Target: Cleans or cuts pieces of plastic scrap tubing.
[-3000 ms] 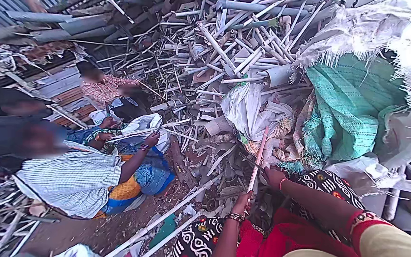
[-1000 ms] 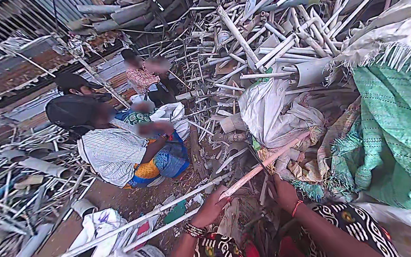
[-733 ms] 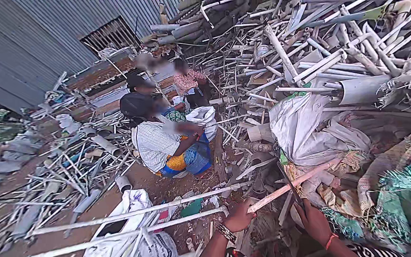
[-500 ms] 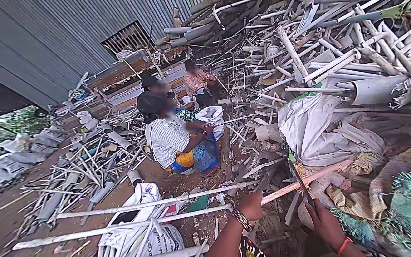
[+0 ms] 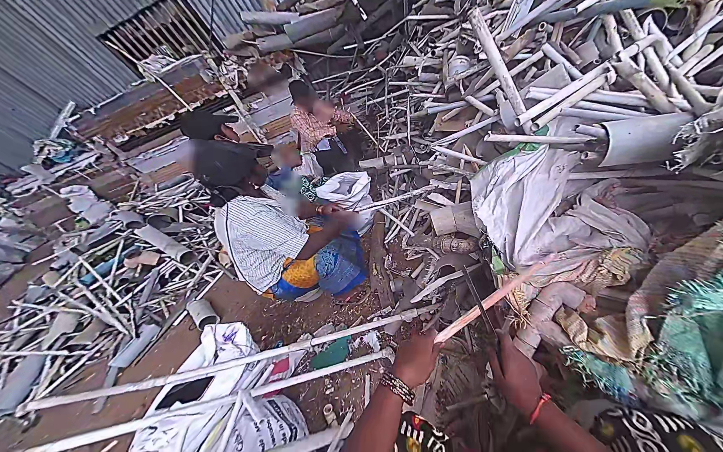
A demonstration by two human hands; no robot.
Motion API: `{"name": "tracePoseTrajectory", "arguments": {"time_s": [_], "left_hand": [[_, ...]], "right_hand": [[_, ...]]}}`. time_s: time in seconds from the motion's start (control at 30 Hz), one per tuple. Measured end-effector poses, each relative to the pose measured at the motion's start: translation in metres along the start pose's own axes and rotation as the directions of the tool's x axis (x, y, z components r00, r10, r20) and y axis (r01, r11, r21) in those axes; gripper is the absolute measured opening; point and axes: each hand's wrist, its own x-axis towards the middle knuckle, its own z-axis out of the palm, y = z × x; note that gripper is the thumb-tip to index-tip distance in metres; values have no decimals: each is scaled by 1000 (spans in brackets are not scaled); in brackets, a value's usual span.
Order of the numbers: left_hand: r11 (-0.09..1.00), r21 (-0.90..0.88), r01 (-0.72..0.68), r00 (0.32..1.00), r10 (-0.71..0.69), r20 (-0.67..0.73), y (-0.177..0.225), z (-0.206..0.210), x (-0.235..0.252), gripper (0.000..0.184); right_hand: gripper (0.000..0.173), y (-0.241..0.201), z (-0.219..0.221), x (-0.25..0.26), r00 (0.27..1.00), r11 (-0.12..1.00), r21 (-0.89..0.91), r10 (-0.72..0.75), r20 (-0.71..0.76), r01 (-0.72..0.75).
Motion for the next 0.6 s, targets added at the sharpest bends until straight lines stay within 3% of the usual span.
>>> {"name": "tracePoseTrajectory", "arguments": {"time_s": [0.23, 0.47, 0.6], "left_hand": [[995, -67, -74, 994, 78, 72, 19, 6, 4, 47], [999, 42, -27, 996, 24, 84, 42, 1, 5, 45], [992, 123, 28, 997, -36, 68, 43, 5, 7, 48]], "right_hand": [[50, -16, -26, -4, 943, 956, -288, 43, 330, 57], [43, -9, -28, 1, 918, 902, -427, 108, 383, 72], [41, -4, -33, 21, 926, 901, -428, 219, 307, -71]]}}
